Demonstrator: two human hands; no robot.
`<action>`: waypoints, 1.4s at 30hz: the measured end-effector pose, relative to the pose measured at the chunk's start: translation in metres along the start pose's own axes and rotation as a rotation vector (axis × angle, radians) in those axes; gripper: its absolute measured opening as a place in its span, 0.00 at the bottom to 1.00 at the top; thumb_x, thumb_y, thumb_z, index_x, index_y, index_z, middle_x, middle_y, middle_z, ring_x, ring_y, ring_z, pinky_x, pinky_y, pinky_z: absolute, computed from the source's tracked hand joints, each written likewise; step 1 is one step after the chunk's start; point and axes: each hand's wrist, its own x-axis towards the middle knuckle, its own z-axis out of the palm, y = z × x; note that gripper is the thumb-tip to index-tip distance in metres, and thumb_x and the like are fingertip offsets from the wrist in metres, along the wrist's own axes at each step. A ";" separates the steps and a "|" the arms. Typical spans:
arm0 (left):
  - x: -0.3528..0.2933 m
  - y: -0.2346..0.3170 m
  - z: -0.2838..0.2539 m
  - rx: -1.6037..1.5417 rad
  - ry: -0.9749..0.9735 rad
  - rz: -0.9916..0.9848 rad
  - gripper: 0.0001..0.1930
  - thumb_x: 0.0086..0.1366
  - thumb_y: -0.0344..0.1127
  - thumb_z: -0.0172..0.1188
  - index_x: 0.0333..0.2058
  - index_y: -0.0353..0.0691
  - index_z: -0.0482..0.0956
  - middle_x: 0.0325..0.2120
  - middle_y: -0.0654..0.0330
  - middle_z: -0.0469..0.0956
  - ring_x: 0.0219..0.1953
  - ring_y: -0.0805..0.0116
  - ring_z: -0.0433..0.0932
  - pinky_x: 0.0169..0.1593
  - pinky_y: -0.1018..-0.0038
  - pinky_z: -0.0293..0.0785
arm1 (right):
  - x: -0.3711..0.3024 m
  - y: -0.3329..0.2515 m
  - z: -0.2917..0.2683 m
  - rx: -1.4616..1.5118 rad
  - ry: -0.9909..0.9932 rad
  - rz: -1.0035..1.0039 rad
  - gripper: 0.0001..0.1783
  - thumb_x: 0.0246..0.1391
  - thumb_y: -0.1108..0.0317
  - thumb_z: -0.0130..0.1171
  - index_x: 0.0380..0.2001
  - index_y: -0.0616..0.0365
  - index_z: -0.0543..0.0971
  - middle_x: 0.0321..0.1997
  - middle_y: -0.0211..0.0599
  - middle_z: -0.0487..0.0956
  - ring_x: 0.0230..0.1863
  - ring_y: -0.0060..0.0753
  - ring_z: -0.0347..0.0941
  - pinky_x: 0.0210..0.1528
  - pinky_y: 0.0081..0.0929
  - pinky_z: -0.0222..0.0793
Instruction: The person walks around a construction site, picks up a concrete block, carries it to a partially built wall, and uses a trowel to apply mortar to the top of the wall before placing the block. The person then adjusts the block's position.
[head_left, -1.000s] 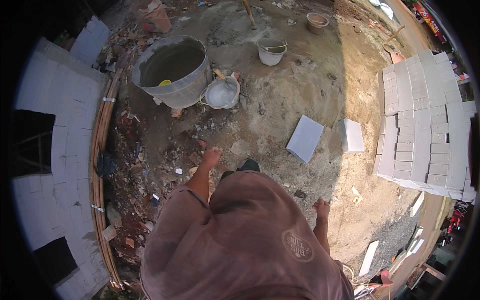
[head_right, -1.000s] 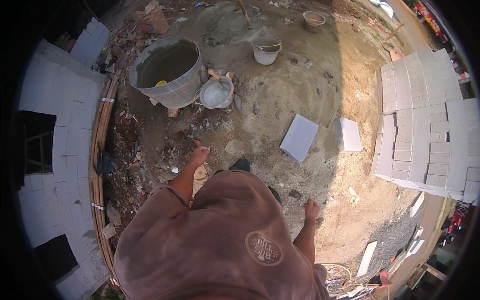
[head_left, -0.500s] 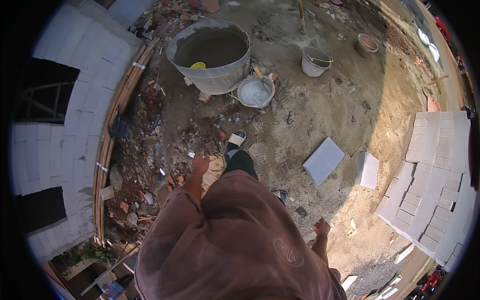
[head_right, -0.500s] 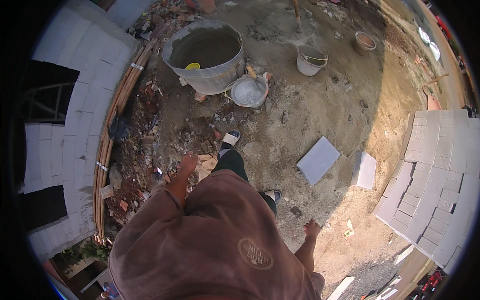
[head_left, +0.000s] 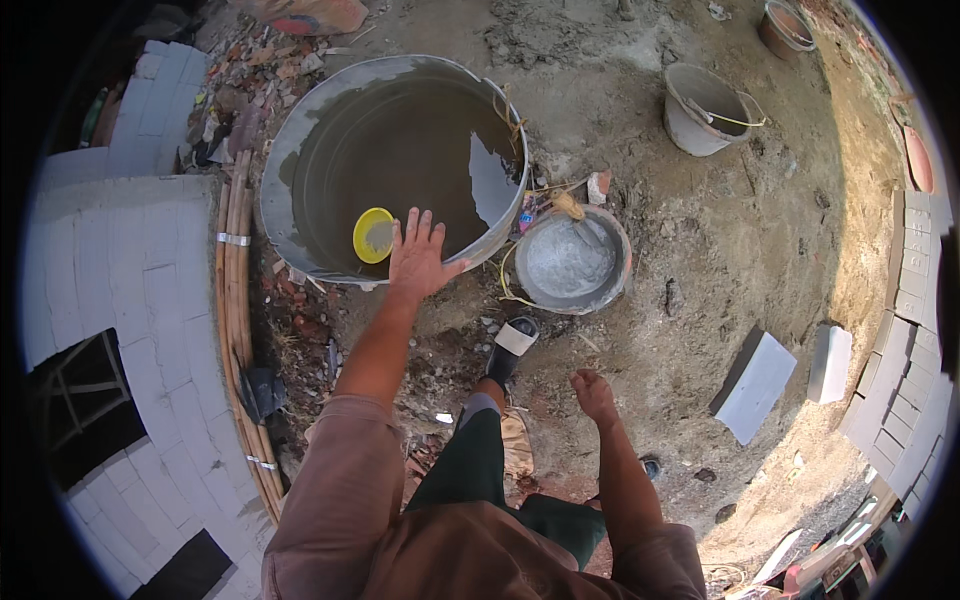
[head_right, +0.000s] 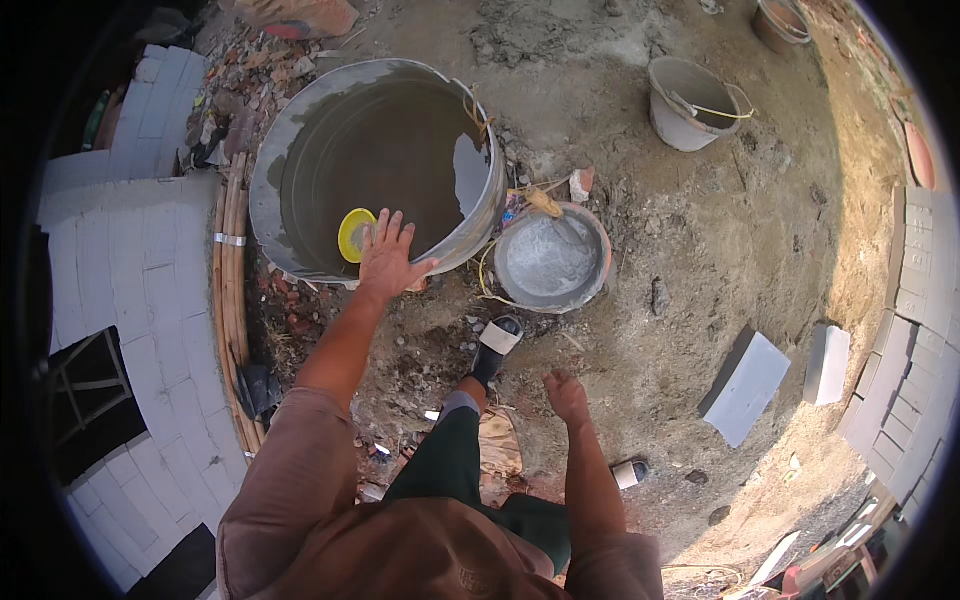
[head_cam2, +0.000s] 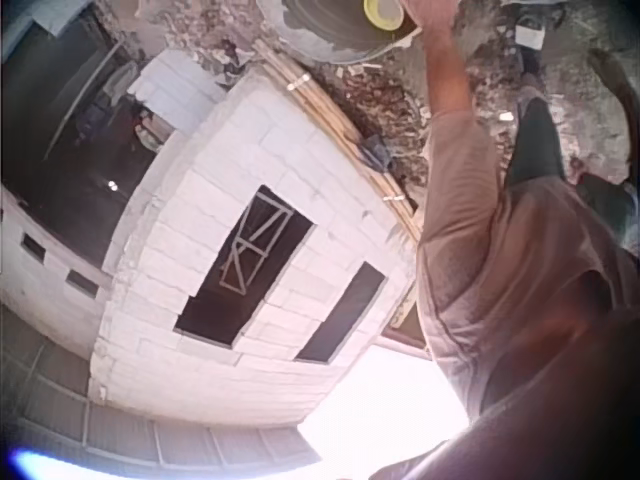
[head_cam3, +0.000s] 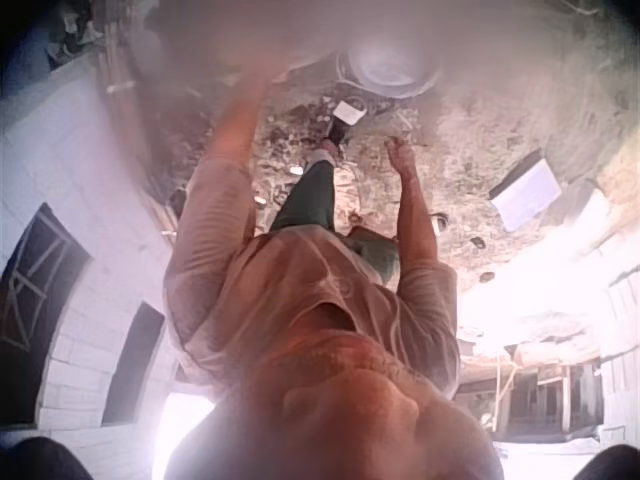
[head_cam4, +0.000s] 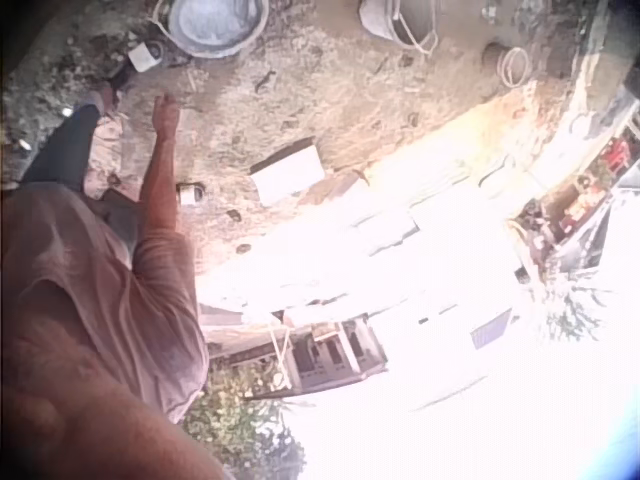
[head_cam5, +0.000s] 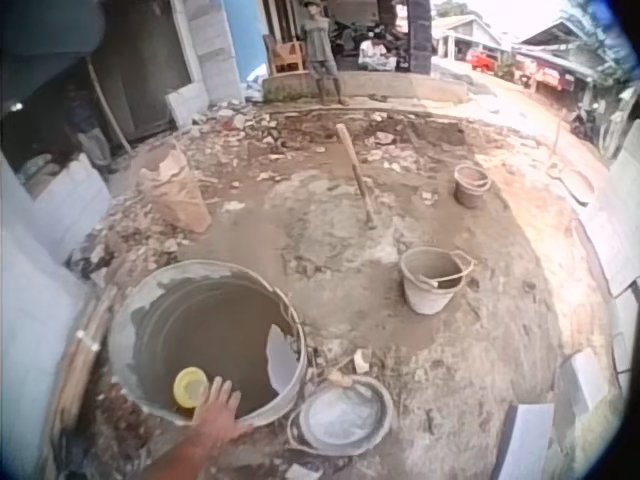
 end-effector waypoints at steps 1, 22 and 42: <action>0.008 -0.010 0.005 0.003 -0.055 0.043 0.37 0.57 0.66 0.47 0.56 0.42 0.65 0.62 0.54 0.53 0.66 0.57 0.42 0.65 0.51 0.37 | 0.030 -0.025 0.030 -0.042 -0.034 -0.035 0.29 0.53 0.49 0.52 0.43 0.68 0.74 0.38 0.55 0.78 0.43 0.55 0.74 0.45 0.38 0.69; -0.007 -0.028 0.009 -0.213 -0.122 -0.056 0.42 0.56 0.63 0.51 0.60 0.39 0.56 0.63 0.49 0.49 0.65 0.51 0.46 0.64 0.47 0.39 | 0.141 -0.152 0.030 -0.206 0.176 -0.027 0.26 0.51 0.47 0.50 0.30 0.66 0.75 0.31 0.60 0.77 0.39 0.58 0.74 0.44 0.46 0.67; -0.209 -0.202 0.031 -0.199 -0.620 0.079 0.21 0.60 0.44 0.56 0.44 0.32 0.72 0.43 0.46 0.74 0.45 0.54 0.73 0.50 0.63 0.66 | -0.188 -0.014 -0.115 0.267 0.704 0.334 0.26 0.46 0.50 0.54 0.19 0.68 0.78 0.20 0.47 0.77 0.25 0.37 0.74 0.31 0.34 0.67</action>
